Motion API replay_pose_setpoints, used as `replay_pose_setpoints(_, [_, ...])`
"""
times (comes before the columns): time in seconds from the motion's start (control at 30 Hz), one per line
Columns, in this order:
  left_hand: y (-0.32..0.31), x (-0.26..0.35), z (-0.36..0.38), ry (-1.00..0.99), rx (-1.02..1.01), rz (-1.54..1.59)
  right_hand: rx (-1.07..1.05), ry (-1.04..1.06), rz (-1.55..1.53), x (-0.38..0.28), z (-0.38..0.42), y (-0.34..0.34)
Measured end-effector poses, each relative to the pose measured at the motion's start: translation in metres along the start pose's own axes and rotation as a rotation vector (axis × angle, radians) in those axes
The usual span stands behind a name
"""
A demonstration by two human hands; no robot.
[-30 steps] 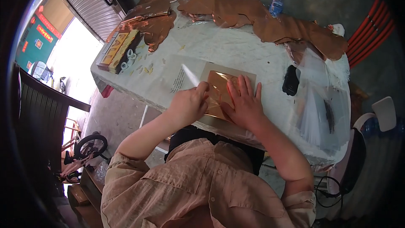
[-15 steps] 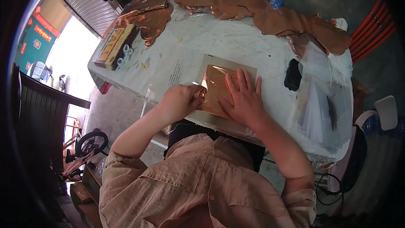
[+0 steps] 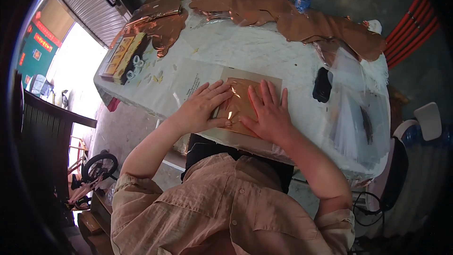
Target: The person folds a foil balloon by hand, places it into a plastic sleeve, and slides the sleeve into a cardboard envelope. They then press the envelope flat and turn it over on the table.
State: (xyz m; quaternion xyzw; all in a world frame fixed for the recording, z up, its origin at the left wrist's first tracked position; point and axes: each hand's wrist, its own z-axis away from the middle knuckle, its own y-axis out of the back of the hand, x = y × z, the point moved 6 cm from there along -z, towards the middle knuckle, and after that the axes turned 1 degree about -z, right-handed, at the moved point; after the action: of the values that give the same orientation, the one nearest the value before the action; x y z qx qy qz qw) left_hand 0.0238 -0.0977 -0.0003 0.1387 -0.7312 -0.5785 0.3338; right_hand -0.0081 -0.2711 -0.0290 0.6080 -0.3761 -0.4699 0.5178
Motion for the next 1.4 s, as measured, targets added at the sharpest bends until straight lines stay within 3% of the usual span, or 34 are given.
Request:
replay_pose_setpoints(0.4, [-0.002, -0.001, -0.002, 0.009, 0.012, -0.024, -0.339, 0.029, -0.099, 0.036, 0.015, 0.021])
replay_pose_setpoints(0.63, [-0.002, -0.002, 0.002, 0.000, 0.006, 0.000, -0.291, 0.059, -0.120, 0.042, 0.020, 0.018])
replay_pose_setpoints(0.7, [-0.001, -0.003, 0.003, 0.024, 0.064, 0.136, -0.280, 0.073, -0.116, 0.041, 0.020, 0.018])
replay_pose_setpoints(1.0, [-0.009, 0.007, -0.005, 0.012, -0.087, 0.001, -0.280, 0.064, -0.109, 0.033, 0.012, 0.013])
replay_pose_setpoints(1.4, [-0.014, 0.017, -0.012, -0.072, -0.072, -0.025, -0.268, 0.080, -0.116, 0.008, -0.001, 0.011])
